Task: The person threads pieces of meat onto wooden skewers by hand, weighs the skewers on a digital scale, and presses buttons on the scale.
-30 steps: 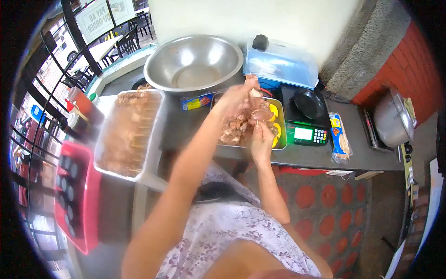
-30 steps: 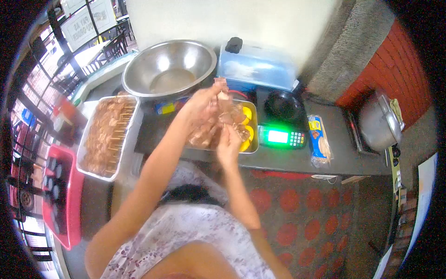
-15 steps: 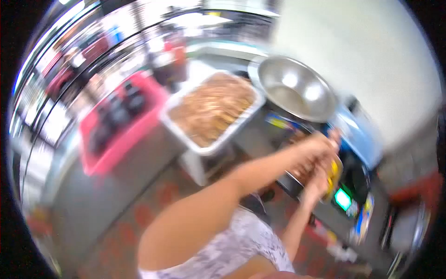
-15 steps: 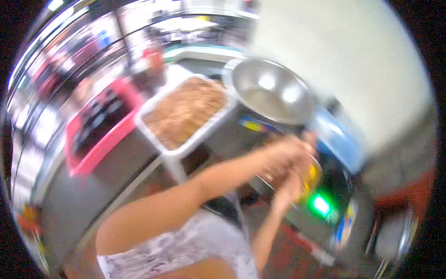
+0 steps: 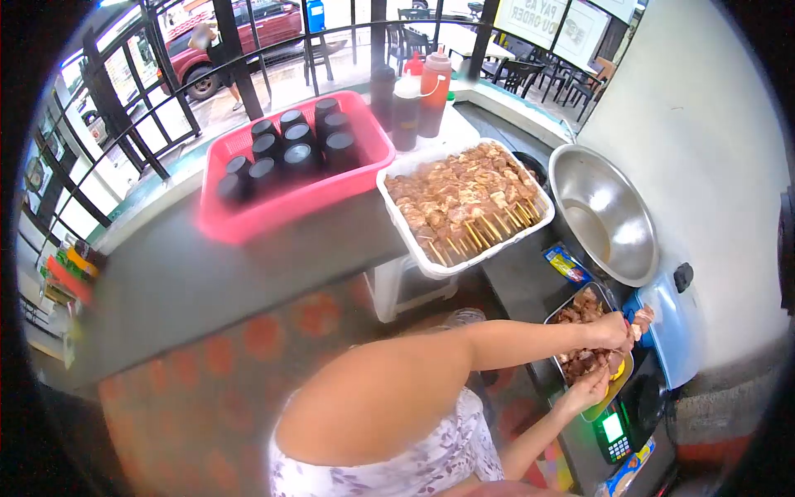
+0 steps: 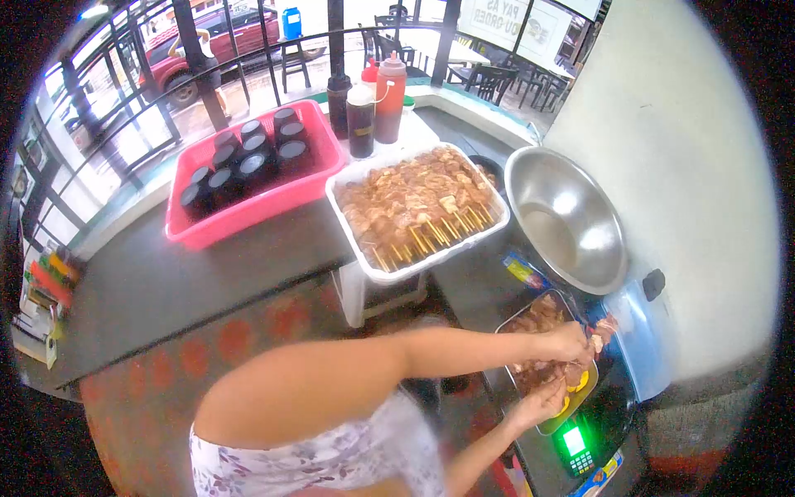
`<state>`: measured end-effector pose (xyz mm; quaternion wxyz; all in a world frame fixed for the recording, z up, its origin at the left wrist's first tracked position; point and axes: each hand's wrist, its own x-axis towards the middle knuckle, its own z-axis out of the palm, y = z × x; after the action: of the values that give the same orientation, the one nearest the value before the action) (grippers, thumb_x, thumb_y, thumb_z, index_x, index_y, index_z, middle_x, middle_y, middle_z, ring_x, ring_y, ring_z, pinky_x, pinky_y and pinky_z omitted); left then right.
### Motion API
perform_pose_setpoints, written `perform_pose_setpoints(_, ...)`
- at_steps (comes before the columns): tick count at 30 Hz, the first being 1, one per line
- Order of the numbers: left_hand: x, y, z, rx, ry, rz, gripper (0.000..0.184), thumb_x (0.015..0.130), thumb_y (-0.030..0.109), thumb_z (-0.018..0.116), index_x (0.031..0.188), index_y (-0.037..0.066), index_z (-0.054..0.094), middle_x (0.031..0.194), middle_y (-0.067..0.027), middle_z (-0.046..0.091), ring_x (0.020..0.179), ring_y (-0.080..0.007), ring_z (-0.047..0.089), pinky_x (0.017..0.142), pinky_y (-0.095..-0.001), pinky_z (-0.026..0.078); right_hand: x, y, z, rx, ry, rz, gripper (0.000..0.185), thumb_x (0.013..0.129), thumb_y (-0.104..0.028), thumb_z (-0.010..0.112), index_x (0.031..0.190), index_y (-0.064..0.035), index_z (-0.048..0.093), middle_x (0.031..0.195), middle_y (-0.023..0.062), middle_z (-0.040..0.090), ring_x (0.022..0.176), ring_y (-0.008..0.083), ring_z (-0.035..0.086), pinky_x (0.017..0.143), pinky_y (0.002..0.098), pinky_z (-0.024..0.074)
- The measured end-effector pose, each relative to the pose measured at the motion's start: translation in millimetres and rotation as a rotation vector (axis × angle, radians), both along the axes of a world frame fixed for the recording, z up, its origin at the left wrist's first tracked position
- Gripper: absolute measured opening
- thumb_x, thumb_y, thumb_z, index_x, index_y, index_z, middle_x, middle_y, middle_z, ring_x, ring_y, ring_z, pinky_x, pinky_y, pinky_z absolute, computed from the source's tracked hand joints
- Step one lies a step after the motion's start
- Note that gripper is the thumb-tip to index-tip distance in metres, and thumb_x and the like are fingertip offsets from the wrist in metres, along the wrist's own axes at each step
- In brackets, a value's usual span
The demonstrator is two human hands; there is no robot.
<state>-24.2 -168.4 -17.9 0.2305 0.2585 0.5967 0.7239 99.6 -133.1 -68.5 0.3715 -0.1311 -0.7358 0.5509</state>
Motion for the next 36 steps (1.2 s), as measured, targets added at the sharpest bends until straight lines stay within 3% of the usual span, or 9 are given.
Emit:
perform_pose_setpoints(7,1.8,10.0,-16.3,-0.076,0.380,0.316,0.039,0.076,0.028,0.065,0.049,0.001,0.058,0.053,-0.0129,0.059,0.049,-0.0224,0.060,0.050,-0.0384,0.046,-6.0,-1.0,4.7,0.302,-0.032,-0.208,0.035,0.098,-0.017,0.043,0.120,0.0079,0.055,0.117,0.0188,0.060,0.104,0.0232,0.058,0.090,0.0332,0.0450)
perform_pose_setpoints(12,16.7,-28.6,13.1,0.112,0.514,-0.156,0.023,0.071,0.022,0.072,0.076,0.004,0.058,0.069,-0.0034,0.057,0.067,-0.0108,0.053,0.057,-0.0306,0.044,-6.6,25.8,-7.1,0.132,-0.034,-0.156,0.039,0.097,-0.023,0.046,0.120,0.0076,0.055,0.115,0.0171,0.062,0.103,0.0215,0.059,0.091,0.0315,0.0450)
perform_pose_setpoints(13,15.6,-19.5,-1.6,0.106,0.250,-0.253,0.023,0.069,0.013,0.072,0.082,0.007,0.054,0.076,0.0020,0.054,0.073,-0.0087,0.051,0.059,-0.0280,0.043,-3.9,26.5,-13.2,0.207,0.029,-0.174,0.039,0.097,-0.025,0.045,0.117,0.0061,0.058,0.111,0.0145,0.063,0.097,0.0209,0.061,0.088,0.0319,0.0472)
perform_pose_setpoints(14,27.1,-39.3,17.5,0.196,0.072,-0.340,0.015,0.071,0.009,0.070,0.079,0.007,0.057,0.074,0.0033,0.055,0.070,-0.0090,0.052,0.058,-0.0271,0.043,-6.2,19.4,-16.0,-0.152,0.088,-0.117,0.036,0.097,-0.025,0.046,0.113,0.0039,0.061,0.108,0.0120,0.064,0.092,0.0204,0.062,0.084,0.0331,0.0492)
perform_pose_setpoints(16,33.9,-28.5,13.4,0.231,-0.269,-0.331,0.004,0.077,0.007,0.065,0.078,0.004,0.065,0.073,0.0018,0.059,0.066,-0.0104,0.055,0.059,-0.0276,0.046,-2.5,18.2,-8.6,0.083,-0.094,-0.188,0.036,0.097,-0.028,0.045,0.104,0.0018,0.064,0.097,0.0084,0.067,0.089,0.0188,0.062,0.078,0.0312,0.0499)
perform_pose_setpoints(18,29.3,-20.1,13.4,0.132,-0.237,-0.267,0.005,0.076,0.007,0.065,0.080,0.003,0.066,0.077,-0.0023,0.063,0.071,-0.0123,0.059,0.063,-0.0293,0.049,-10.7,23.1,-18.7,0.230,0.104,-0.250,0.034,0.096,-0.027,0.044,0.099,-0.0004,0.065,0.088,0.0114,0.066,0.081,0.0204,0.061,0.071,0.0338,0.0481)
perform_pose_setpoints(21,17.4,-7.9,1.9,0.138,-0.351,-0.364,0.016,0.081,0.012,0.064,0.087,-0.002,0.067,0.087,-0.0114,0.067,0.081,-0.0195,0.063,0.073,-0.0322,0.050,-2.6,8.7,20.5,0.408,0.011,-0.269,0.033,0.096,-0.024,0.041,0.095,0.0009,0.063,0.087,0.0185,0.065,0.083,0.0375,0.061,0.072,0.0425,0.0457)
perform_pose_setpoints(24,17.4,-8.6,3.7,0.171,-0.352,-0.350,0.021,0.086,0.015,0.060,0.095,-0.003,0.064,0.089,-0.0133,0.067,0.083,-0.0201,0.064,0.073,-0.0287,0.050,-4.8,3.9,21.5,0.126,0.014,-0.201,0.022,0.096,-0.013,0.045,0.093,0.0018,0.061,0.070,0.0007,0.054,0.066,0.0076,0.047,0.057,0.0251,0.0386)
perform_pose_setpoints(36,18.0,-12.1,9.7,0.124,-0.424,-0.402,0.025,0.091,0.020,0.059,0.102,-0.002,0.061,0.093,-0.0130,0.067,0.083,-0.0187,0.065,0.070,-0.0267,0.052,-5.4,7.6,12.4,0.143,0.050,-0.238,0.021,0.095,-0.008,0.043,0.093,0.0012,0.062,0.066,-0.0031,0.049,0.059,0.0058,0.042,0.052,0.0254,0.0331)
